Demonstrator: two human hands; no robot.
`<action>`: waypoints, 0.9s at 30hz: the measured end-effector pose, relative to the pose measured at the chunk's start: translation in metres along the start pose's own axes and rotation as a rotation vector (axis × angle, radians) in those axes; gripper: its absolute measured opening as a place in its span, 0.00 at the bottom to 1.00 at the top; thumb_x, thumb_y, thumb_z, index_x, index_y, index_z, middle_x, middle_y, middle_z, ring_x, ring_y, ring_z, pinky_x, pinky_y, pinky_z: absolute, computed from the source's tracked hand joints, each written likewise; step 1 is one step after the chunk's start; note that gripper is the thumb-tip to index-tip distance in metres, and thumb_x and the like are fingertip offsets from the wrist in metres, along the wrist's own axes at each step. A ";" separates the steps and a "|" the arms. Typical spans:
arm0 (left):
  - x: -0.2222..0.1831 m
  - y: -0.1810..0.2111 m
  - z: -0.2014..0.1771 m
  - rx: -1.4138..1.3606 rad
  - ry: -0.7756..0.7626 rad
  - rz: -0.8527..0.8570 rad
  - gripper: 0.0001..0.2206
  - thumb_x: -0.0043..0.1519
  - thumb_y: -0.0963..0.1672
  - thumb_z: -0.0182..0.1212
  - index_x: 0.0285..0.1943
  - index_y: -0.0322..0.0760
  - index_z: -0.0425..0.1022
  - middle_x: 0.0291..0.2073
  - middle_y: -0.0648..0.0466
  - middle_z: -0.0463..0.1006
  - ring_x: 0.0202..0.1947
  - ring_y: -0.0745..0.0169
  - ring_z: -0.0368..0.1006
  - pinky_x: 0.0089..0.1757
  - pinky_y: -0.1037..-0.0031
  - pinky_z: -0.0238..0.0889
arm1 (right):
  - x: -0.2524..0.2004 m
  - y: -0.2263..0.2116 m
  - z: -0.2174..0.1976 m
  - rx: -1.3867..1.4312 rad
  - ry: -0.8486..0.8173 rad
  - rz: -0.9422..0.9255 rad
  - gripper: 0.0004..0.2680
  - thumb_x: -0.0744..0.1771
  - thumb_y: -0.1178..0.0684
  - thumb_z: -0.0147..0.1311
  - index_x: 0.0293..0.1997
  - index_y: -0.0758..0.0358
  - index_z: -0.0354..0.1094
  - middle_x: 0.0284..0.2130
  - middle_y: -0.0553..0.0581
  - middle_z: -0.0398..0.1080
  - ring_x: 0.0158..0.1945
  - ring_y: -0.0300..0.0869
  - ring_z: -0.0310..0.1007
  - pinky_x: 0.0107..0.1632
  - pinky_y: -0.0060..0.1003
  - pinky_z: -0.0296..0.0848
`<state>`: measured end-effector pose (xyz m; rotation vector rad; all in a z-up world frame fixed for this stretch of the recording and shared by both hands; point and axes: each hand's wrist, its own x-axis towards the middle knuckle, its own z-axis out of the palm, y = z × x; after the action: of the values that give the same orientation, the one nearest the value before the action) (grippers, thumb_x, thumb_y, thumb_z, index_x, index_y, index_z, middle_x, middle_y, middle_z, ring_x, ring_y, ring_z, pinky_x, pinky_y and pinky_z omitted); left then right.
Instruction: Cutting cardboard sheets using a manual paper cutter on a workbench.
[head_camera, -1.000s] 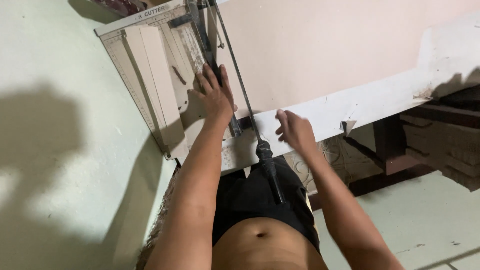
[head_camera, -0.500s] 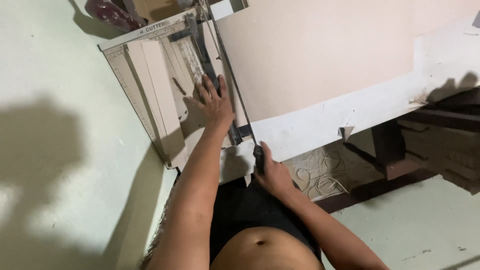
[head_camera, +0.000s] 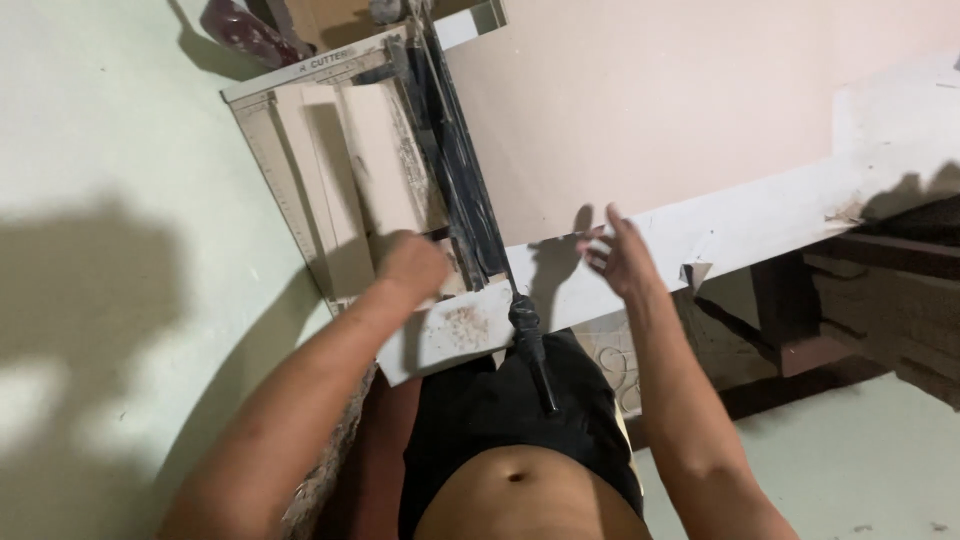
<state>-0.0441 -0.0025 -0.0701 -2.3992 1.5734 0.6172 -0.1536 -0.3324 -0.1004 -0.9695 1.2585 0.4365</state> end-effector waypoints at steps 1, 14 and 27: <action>-0.005 -0.012 0.017 0.043 -0.178 -0.007 0.10 0.58 0.40 0.58 0.27 0.51 0.82 0.26 0.55 0.83 0.28 0.57 0.78 0.35 0.55 0.64 | 0.005 -0.003 -0.004 0.092 0.023 -0.071 0.29 0.68 0.34 0.59 0.63 0.56 0.37 0.51 0.63 0.61 0.49 0.57 0.66 0.48 0.49 0.65; 0.035 -0.026 -0.078 -0.629 -0.058 -0.562 0.32 0.63 0.49 0.64 0.77 0.44 0.56 0.73 0.35 0.50 0.74 0.28 0.42 0.65 0.37 0.39 | 0.021 0.062 0.008 -0.177 0.037 -0.411 0.11 0.72 0.48 0.52 0.51 0.68 0.66 0.37 0.65 0.76 0.38 0.50 0.82 0.42 0.47 0.83; 0.088 -0.009 -0.024 -0.717 -0.173 -0.706 0.55 0.54 0.48 0.75 0.82 0.41 0.29 0.75 0.28 0.24 0.74 0.19 0.23 0.61 0.21 0.30 | 0.000 0.043 0.025 -0.325 0.063 -0.513 0.11 0.73 0.49 0.50 0.53 0.69 0.67 0.38 0.65 0.77 0.39 0.51 0.82 0.43 0.49 0.80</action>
<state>-0.0001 -0.0811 -0.0885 -2.9945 0.3633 1.3133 -0.1710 -0.2890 -0.1160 -1.5415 0.9587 0.2080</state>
